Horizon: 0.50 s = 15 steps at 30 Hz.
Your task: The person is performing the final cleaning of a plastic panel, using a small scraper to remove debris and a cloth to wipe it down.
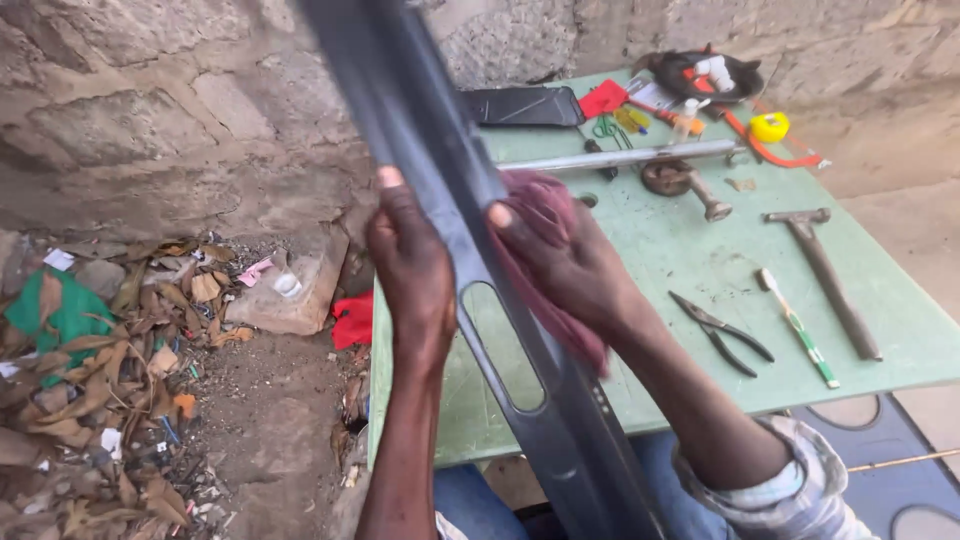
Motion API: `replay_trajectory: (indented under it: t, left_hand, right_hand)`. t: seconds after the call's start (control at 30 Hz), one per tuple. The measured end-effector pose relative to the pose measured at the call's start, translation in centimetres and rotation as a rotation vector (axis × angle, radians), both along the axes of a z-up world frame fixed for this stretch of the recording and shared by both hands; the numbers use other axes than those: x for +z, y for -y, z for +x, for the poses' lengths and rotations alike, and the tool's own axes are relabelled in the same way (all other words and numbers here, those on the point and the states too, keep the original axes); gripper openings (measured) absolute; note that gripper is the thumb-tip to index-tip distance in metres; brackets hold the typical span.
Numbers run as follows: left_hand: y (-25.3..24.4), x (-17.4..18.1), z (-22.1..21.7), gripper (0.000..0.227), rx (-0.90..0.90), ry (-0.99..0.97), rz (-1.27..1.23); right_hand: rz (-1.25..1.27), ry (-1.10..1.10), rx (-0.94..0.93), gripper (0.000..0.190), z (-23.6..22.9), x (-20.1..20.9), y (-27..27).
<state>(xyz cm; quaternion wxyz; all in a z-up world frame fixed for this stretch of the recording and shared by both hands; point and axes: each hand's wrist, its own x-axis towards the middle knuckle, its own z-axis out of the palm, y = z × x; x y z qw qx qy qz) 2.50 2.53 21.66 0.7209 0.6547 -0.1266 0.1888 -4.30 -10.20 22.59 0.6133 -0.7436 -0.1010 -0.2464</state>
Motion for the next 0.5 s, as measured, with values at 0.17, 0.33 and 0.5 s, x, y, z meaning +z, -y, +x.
replay_trajectory:
  t: [0.17, 0.33, 0.5]
  left_hand:
    - [-2.2, 3.0, 1.8, 0.045, 0.168, 0.127, 0.014]
    - [-8.0, 7.6, 4.0, 0.045, 0.268, 0.135, -0.087]
    - [-6.7, 4.8, 4.2, 0.043, 0.219, 0.094, -0.047]
  right_hand:
    - [-0.053, -0.188, -0.070, 0.041, -1.3, -2.6, -0.1]
    - [-0.162, -0.416, 0.098, 0.058, -8.3, -10.8, 0.8]
    - [-0.190, 0.008, 0.236, 0.035, -7.2, -10.7, 1.4]
